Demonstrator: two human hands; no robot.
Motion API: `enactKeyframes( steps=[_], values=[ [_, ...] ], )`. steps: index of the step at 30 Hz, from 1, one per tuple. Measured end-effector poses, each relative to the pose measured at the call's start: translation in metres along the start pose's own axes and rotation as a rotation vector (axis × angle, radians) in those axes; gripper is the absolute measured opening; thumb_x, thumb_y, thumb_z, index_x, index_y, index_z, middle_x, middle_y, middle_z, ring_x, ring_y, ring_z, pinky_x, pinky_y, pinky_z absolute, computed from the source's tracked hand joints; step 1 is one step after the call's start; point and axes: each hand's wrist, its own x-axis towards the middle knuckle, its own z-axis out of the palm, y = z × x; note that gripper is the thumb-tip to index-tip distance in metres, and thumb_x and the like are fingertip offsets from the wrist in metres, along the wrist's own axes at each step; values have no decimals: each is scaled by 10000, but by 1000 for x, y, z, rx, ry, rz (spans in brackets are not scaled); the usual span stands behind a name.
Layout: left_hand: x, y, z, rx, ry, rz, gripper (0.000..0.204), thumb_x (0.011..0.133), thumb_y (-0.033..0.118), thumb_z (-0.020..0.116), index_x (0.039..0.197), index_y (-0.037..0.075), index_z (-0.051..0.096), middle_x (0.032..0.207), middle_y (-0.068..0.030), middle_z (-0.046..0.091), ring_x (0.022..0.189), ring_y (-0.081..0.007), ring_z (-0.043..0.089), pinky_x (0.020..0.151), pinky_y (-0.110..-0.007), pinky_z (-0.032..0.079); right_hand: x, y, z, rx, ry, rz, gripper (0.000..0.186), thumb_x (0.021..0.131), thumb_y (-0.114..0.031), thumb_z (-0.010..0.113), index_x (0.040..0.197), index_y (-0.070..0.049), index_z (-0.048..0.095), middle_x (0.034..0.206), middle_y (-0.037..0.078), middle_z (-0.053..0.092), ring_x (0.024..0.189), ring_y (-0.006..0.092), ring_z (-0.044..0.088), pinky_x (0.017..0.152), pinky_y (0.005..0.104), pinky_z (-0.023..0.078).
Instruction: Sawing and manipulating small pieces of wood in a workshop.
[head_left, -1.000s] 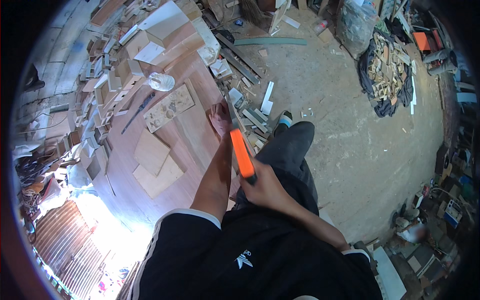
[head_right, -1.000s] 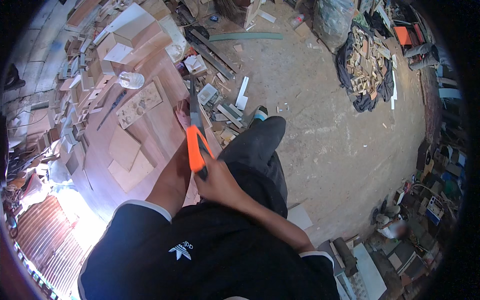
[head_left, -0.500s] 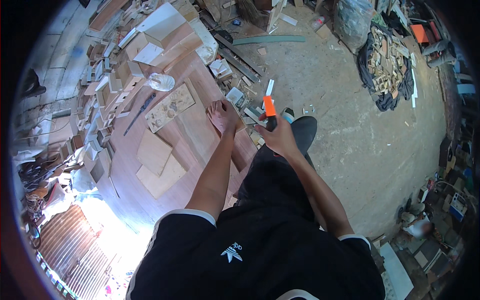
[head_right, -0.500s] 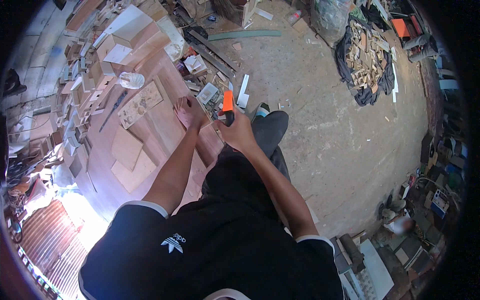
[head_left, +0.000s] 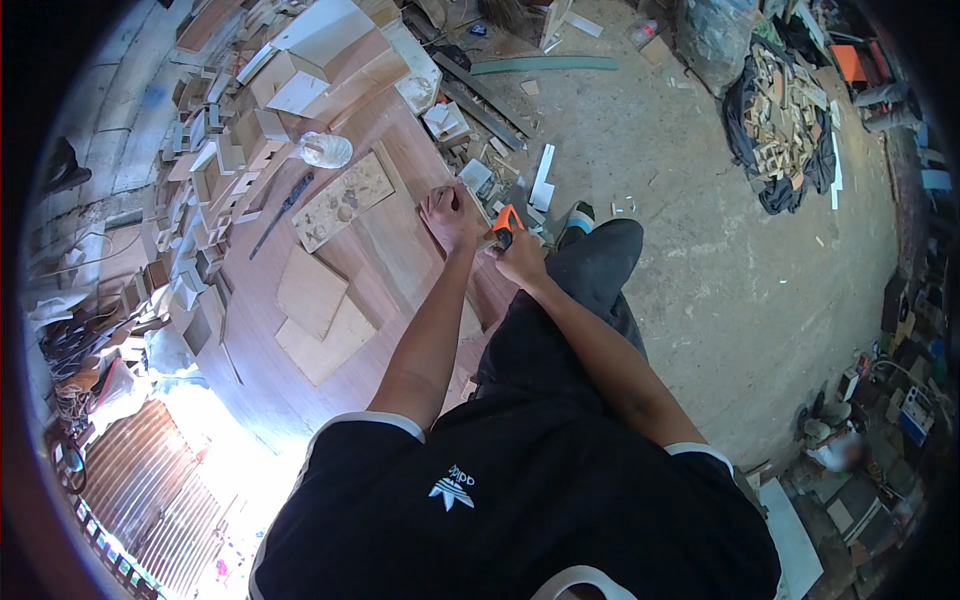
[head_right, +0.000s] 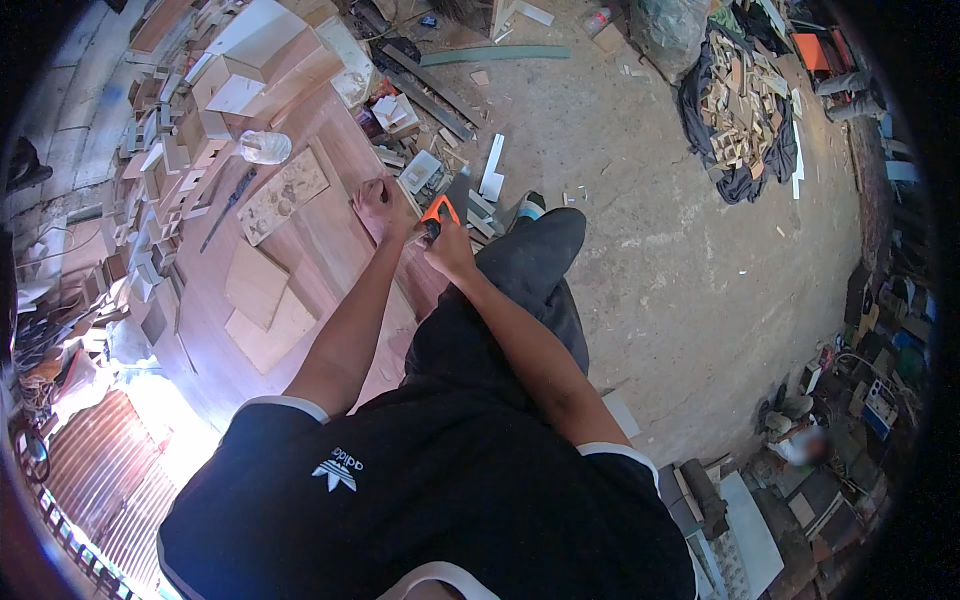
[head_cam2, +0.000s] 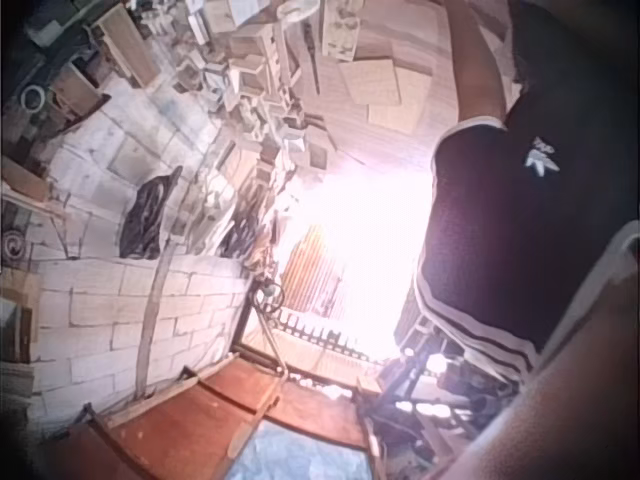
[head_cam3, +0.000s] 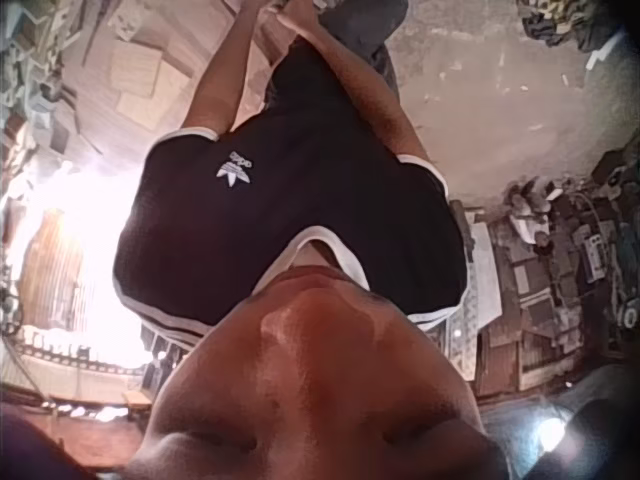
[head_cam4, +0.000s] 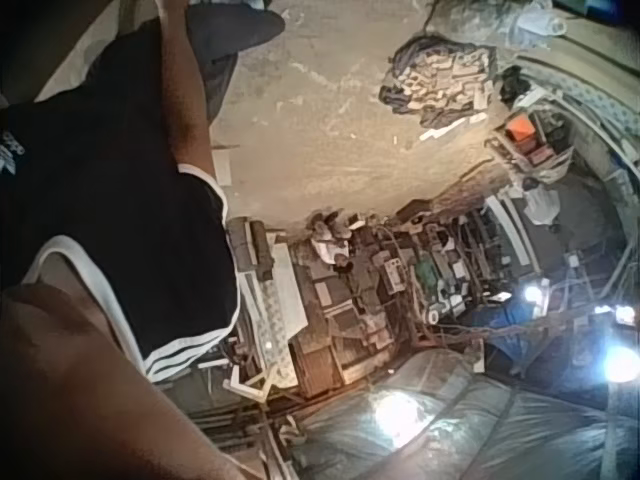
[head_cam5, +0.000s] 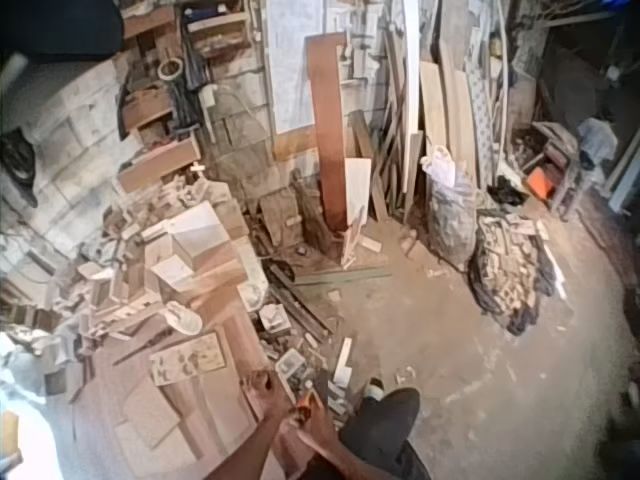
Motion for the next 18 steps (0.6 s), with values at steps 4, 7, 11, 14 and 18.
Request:
enactKeyframes(
  steps=[4,7,11,14,18],
  values=[
    [-2,-6,1,-1,23,32,163,834,180,660,715,69,663,822,-40,636,837,-260,566,818,-408,411,0,1,2,-22,30,-39,372,720,-209,791,973,4,620,910,248,659,890,432,632,752,486,492],
    [-2,-2,-1,19,29,28,181,840,202,671,712,74,663,816,-33,636,821,-262,566,808,-402,414,0,4,2,-50,40,-87,380,718,-203,789,970,16,609,898,258,654,885,438,628,745,498,487],
    [-1,2,-3,-11,-5,14,207,851,228,672,711,76,661,821,-28,635,810,-264,563,793,-399,416,0,5,2,15,26,-77,391,712,-205,793,960,25,597,872,266,647,887,446,623,740,499,485],
    [0,2,-6,6,22,48,218,859,241,670,713,79,663,822,-28,633,806,-268,559,779,-398,416,-1,5,2,28,45,-114,352,710,-181,772,940,30,609,851,269,644,855,440,630,728,484,497],
    [1,-2,-11,68,-59,39,173,856,234,667,771,83,673,857,-37,634,823,-276,562,791,-401,419,0,0,3,20,60,-120,320,704,-152,759,938,19,625,852,263,646,841,427,638,727,464,505]
  ],
)
